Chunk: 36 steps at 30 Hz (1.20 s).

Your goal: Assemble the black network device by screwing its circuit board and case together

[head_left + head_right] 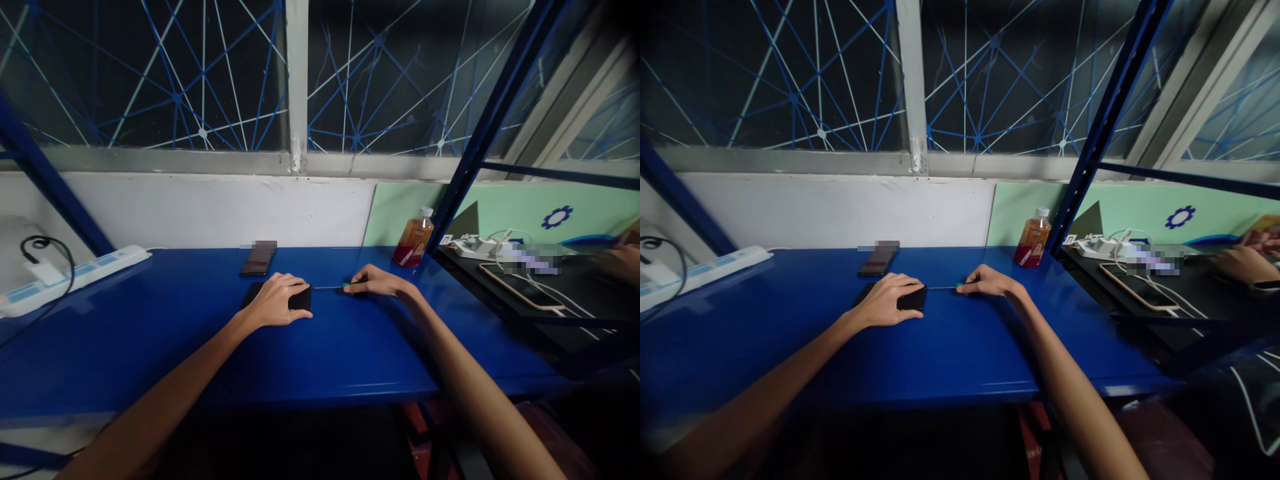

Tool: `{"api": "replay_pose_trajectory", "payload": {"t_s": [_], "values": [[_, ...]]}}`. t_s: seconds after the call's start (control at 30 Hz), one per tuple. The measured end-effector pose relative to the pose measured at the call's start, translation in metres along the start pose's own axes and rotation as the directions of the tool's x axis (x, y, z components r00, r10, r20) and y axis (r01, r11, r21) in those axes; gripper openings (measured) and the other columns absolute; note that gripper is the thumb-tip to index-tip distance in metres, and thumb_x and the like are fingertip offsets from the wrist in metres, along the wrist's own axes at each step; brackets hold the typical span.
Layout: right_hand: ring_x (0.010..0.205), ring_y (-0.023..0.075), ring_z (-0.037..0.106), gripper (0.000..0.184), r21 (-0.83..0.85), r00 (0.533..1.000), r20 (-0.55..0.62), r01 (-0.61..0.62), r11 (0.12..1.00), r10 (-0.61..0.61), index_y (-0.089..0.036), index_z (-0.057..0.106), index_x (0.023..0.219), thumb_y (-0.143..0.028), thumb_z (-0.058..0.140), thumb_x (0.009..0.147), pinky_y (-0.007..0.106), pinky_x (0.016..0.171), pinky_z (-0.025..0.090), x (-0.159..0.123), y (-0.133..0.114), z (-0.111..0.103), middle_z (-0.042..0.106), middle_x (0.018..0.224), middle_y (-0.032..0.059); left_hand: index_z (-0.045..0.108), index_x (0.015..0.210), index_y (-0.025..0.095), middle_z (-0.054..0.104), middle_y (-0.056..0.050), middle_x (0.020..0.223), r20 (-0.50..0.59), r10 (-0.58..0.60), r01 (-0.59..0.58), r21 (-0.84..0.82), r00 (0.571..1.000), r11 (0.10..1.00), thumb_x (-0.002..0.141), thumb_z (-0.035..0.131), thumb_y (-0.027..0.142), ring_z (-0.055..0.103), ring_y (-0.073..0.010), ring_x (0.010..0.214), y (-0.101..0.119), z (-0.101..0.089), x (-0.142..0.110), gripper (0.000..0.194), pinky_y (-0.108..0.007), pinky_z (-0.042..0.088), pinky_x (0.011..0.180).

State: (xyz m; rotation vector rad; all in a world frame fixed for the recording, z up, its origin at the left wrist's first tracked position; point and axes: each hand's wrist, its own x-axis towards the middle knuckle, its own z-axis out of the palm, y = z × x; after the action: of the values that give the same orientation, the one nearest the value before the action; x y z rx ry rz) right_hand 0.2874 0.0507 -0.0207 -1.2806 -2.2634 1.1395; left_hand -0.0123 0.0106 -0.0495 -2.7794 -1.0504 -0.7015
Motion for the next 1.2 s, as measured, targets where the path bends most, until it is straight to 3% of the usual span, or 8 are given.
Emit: {"api": "replay_pose_trajectory", "payload": {"t_s": [0.1, 0.27, 0.43, 0.53, 0.73, 0.9, 1.07, 1.2], "values": [[0.050, 0.0081, 0.036, 0.040, 0.010, 0.999, -0.010, 0.035, 0.999, -0.035, -0.016, 0.063, 0.063, -0.054, 0.072, 0.069, 0.024, 0.050, 0.028, 0.001, -0.001, 0.003, 0.045, 0.052, -0.0068, 0.064, 0.122, 0.023, 0.068, -0.012, 0.115, -0.001, 0.007, -0.007, -0.002, 1.000, 1.000, 0.078, 0.062, 0.065, 0.062, -0.0314, 0.103, 0.000, 0.000, 0.000, 0.061, -0.048, 0.044, 0.088], [0.052, 0.0103, 0.049, 0.036, 0.165, 0.995, 0.087, 0.032, 0.986, -0.047, -0.016, 0.061, 0.072, -0.046, 0.078, 0.064, 0.024, 0.052, 0.038, 0.006, 0.002, 0.011, 0.057, 0.058, -0.0043, 0.065, 0.121, 0.023, 0.068, -0.012, 0.115, -0.007, 0.007, -0.007, -0.004, 1.000, 1.000, 0.078, 0.062, 0.064, 0.062, -0.0311, 0.102, 0.001, 0.000, 0.000, 0.060, -0.047, 0.044, 0.088], [0.051, 0.0105, 0.048, 0.038, 0.004, 0.997, -0.055, 0.060, 0.998, -0.060, -0.015, 0.065, 0.072, -0.054, 0.067, 0.075, 0.023, 0.049, 0.035, 0.007, 0.004, 0.011, 0.059, 0.058, -0.0004, 0.065, 0.121, 0.023, 0.069, -0.011, 0.114, -0.018, 0.011, -0.011, -0.017, 1.000, 1.000, 0.078, 0.062, 0.064, 0.062, -0.0312, 0.102, 0.000, 0.000, 0.001, 0.059, -0.048, 0.044, 0.087], [0.053, 0.0103, 0.046, 0.042, -0.066, 0.996, -0.049, 0.074, 0.995, -0.077, -0.016, 0.067, 0.072, -0.055, 0.057, 0.083, 0.024, 0.049, 0.034, 0.006, 0.002, 0.008, 0.060, 0.062, 0.0011, 0.064, 0.121, 0.024, 0.069, -0.011, 0.114, -0.015, 0.013, -0.013, -0.013, 1.000, 1.000, 0.078, 0.062, 0.064, 0.062, -0.0310, 0.101, 0.000, 0.000, 0.001, 0.059, -0.047, 0.045, 0.087], [0.049, 0.0090, 0.037, 0.043, -0.144, 0.998, -0.037, 0.042, 0.989, -0.048, -0.016, 0.064, 0.063, -0.058, 0.069, 0.071, 0.024, 0.046, 0.029, 0.004, 0.002, 0.004, 0.046, 0.052, -0.0042, 0.063, 0.123, 0.021, 0.067, -0.013, 0.116, 0.027, 0.005, -0.005, 0.016, 1.000, 1.000, 0.079, 0.061, 0.062, 0.061, -0.0323, 0.103, 0.001, -0.001, 0.000, 0.060, -0.049, 0.044, 0.087], [0.050, 0.0112, 0.049, 0.035, -0.057, 0.998, -0.037, 0.043, 0.997, -0.045, -0.017, 0.061, 0.071, -0.047, 0.079, 0.062, 0.024, 0.048, 0.036, 0.008, 0.003, 0.011, 0.056, 0.057, -0.0031, 0.062, 0.123, 0.022, 0.067, -0.013, 0.115, 0.016, 0.027, -0.027, 0.012, 1.000, 1.000, 0.080, 0.063, 0.056, 0.061, -0.0309, 0.102, 0.001, -0.002, 0.000, 0.055, -0.048, 0.044, 0.086], [0.051, 0.0118, 0.050, 0.039, -0.070, 0.998, -0.061, 0.011, 0.997, -0.015, -0.018, 0.061, 0.079, -0.048, 0.078, 0.063, 0.023, 0.048, 0.035, 0.009, 0.000, 0.016, 0.059, 0.058, -0.0024, 0.062, 0.123, 0.020, 0.066, -0.012, 0.117, 0.054, 0.005, -0.006, 0.007, 0.999, 1.000, 0.081, 0.062, 0.055, 0.060, -0.0303, 0.104, 0.003, -0.006, 0.001, 0.054, -0.047, 0.043, 0.089], [0.055, 0.0118, 0.050, 0.040, -0.111, 0.996, -0.082, 0.038, 0.993, -0.047, -0.016, 0.068, 0.083, -0.056, 0.065, 0.075, 0.024, 0.049, 0.034, 0.008, 0.001, 0.013, 0.061, 0.064, 0.0007, 0.061, 0.125, 0.019, 0.064, -0.012, 0.123, 0.125, -0.044, 0.044, 0.002, 0.991, 0.999, 0.082, 0.062, 0.057, 0.057, -0.0298, 0.109, 0.004, -0.010, 0.002, 0.057, -0.046, 0.041, 0.093]]}}
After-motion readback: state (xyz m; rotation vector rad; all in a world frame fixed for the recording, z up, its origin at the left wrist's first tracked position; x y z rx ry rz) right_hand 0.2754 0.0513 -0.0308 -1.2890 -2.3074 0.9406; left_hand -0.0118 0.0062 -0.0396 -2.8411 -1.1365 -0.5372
